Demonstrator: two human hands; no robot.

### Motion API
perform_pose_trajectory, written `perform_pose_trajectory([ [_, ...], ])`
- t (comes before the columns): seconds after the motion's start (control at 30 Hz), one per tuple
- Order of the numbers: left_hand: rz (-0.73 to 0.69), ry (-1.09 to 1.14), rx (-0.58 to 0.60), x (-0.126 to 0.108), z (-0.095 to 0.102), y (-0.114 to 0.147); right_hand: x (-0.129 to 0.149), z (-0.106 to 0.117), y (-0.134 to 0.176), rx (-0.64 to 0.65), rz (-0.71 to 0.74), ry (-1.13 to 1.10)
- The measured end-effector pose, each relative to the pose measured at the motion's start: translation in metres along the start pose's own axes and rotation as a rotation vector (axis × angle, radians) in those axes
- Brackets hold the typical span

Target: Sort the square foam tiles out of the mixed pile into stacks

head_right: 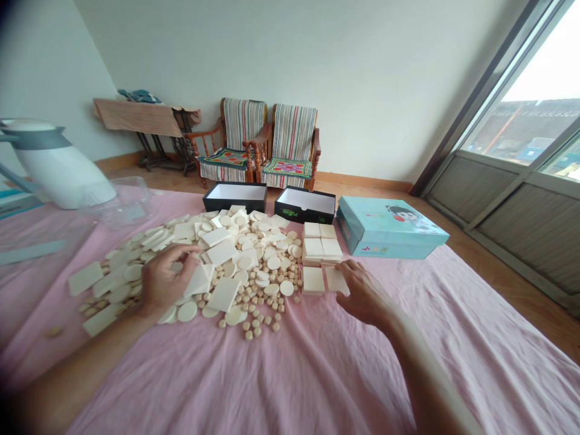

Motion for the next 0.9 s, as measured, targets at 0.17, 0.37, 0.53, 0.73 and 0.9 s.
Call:
perform_pose_trajectory([
  [0.17,0.012,-0.009,0.012,0.001,-0.001,0.000,-0.011,-0.011,-0.001,-0.023,-0.006,-0.018],
  [0.37,0.015,-0.007,0.032,0.001,-0.002,-0.001,-0.012,-0.009,0.003,-0.018,-0.033,-0.060],
  [0.53,0.030,-0.010,0.030,0.001,-0.002,-0.001,-0.006,-0.011,0.003,-0.015,-0.023,-0.089],
  [0.73,0.017,-0.003,0.039,0.001,-0.002,-0.001,-0.015,-0.015,0.005,0.019,0.004,-0.120],
  [0.9,0.008,0.007,0.029,0.000,-0.001,-0.001,-0.008,-0.002,0.006,-0.011,0.027,-0.097],
])
Point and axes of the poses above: each hand's wrist, its own y-axis away from the middle knuckle, its own z-axis out of the back of the hand, x = y × z, the point moved 5 cm from there along -y, towards the middle knuckle, and after that the axes turned 3 degrees about x, right-handed, at the moved point
